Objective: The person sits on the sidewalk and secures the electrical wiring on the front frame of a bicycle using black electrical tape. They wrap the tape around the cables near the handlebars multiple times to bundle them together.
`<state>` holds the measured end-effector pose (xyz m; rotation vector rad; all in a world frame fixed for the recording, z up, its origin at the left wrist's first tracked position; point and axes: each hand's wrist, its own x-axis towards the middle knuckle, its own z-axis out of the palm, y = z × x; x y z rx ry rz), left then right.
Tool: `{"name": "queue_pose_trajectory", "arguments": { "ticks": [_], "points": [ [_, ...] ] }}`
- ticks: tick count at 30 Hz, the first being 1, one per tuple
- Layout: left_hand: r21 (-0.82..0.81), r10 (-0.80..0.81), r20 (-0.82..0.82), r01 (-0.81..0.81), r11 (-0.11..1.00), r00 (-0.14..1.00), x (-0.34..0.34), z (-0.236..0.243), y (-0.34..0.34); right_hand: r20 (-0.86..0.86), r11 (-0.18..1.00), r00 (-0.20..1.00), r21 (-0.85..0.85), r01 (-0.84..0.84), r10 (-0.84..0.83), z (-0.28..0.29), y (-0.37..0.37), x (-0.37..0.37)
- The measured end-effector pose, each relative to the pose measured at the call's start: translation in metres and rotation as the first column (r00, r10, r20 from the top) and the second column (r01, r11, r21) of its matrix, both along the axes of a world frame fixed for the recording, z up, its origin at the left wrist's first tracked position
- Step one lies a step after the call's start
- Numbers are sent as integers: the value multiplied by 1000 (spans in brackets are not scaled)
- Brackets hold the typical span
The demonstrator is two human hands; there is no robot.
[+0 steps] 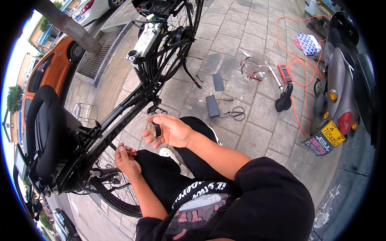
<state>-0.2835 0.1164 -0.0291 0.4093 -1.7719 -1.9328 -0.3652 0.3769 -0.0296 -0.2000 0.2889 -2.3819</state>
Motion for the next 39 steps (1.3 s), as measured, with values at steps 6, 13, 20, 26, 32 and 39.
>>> {"name": "queue_pose_trajectory", "arguments": {
  "ticks": [6,13,20,26,32,39],
  "points": [
    [16,55,28,-55,998,998,8,-3,-6,-41,990,990,-59,130,-133,-8,30,-1],
    [-34,-36,6,36,999,999,9,0,-13,179,571,710,736,363,-682,-163,143,-4],
    [-21,51,-8,-51,998,999,17,3,-18,168,-181,831,935,-305,-530,-327,166,94],
    [70,53,-33,-50,996,998,20,6,-8,-98,-528,931,842,-110,-351,-424,217,156],
    [61,60,-55,-57,997,997,35,12,-6,-25,-532,934,827,-181,-357,-375,234,132],
    [64,67,-135,-59,996,989,43,5,-16,110,-434,976,882,-182,-185,-328,199,97]
  ]
}}
